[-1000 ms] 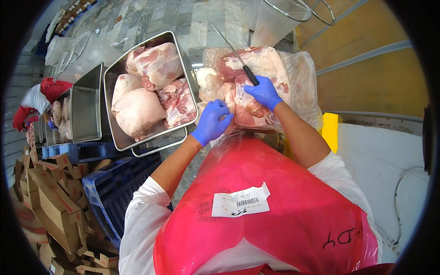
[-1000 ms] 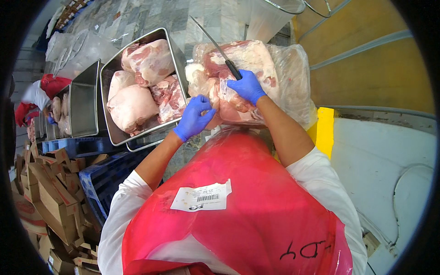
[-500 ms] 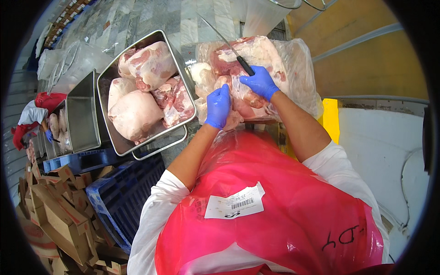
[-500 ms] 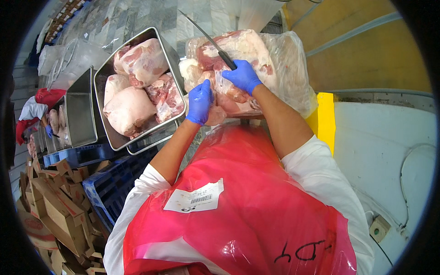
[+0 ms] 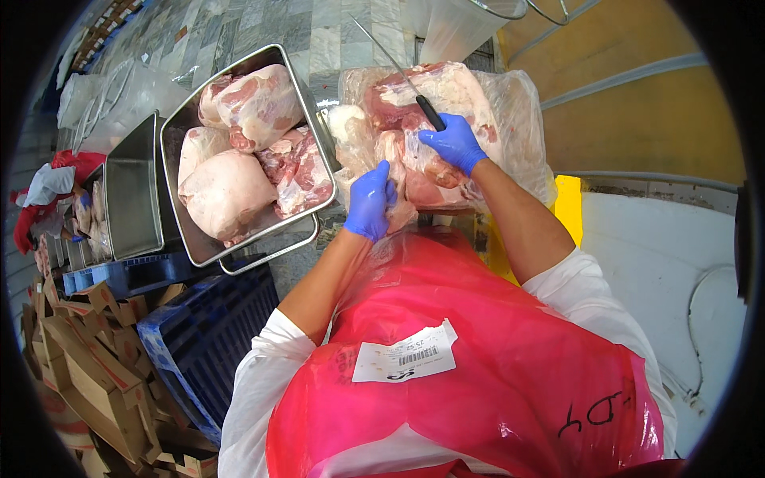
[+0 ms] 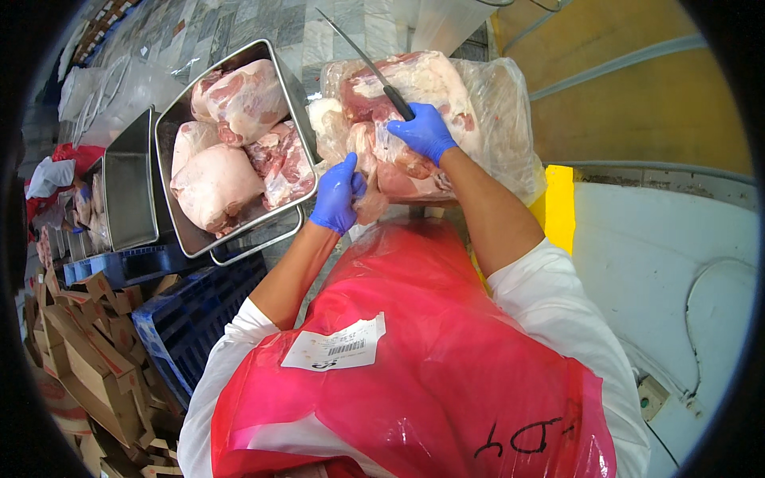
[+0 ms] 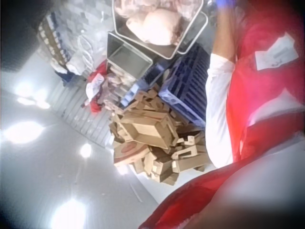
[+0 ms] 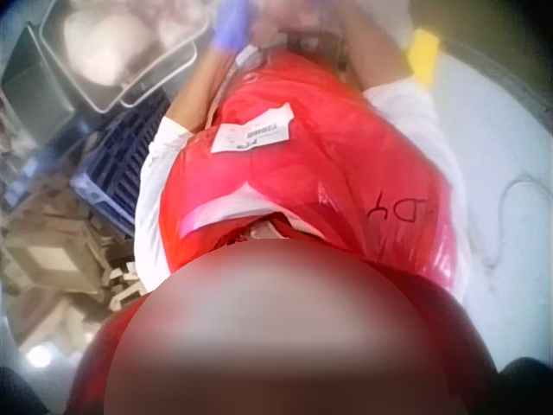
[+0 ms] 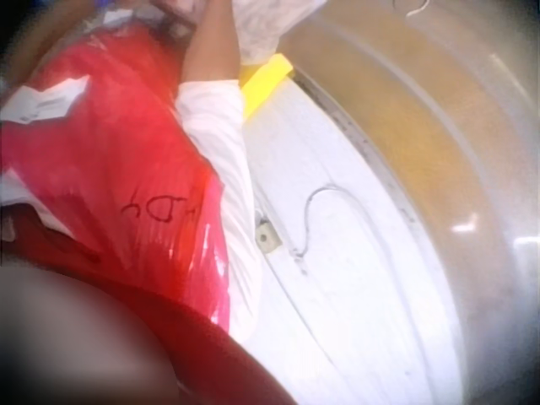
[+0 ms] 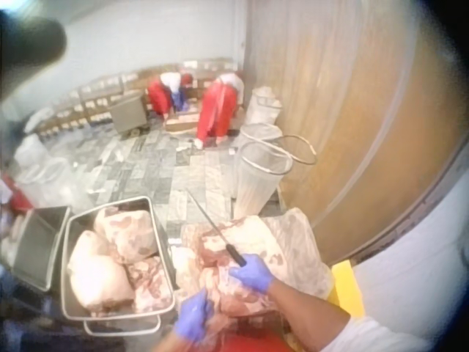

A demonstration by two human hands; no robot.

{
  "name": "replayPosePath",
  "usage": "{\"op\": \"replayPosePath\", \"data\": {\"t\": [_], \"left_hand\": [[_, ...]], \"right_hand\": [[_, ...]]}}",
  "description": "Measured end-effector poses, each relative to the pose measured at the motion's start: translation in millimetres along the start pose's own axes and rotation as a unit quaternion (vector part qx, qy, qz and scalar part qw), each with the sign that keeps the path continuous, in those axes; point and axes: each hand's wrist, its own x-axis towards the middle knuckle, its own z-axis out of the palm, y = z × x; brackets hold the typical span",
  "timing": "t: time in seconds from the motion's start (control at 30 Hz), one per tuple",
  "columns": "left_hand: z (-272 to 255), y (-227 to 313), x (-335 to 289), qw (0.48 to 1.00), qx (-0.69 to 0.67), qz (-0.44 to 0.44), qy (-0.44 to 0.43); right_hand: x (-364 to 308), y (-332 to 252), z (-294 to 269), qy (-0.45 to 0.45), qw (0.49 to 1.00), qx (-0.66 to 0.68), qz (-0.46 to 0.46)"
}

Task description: The person handles large cuts of raw meat, placing them into a metal tray and then using a knife to cut the meat on a yellow cutting board. The person wears blue gloves and a pink apron while working in a commercial kitchen environment.

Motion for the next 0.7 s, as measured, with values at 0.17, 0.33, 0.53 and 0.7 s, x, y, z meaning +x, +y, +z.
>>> {"op": "replayPosePath", "data": {"t": [0.17, 0.33, 0.53, 0.7], "left_hand": [[-2, 2, -13, 1.0, -0.009, -0.029, 0.003], [-22, 2, -11, 0.999, 0.013, -0.036, -0.02], [-37, 10, 2, 0.999, -0.029, -0.036, 0.02], [-50, 20, 33, 0.996, -0.079, 0.038, 0.021]], "right_hand": [[0, 0, -3, -0.015, 1.0, -0.015, -0.003], [-1, -2, -1, -0.018, 1.0, -0.001, 0.006], [-4, -7, 2, -0.003, 1.0, 0.011, -0.018], [4, 4, 8, 0.008, 1.0, 0.02, 0.011]]}}
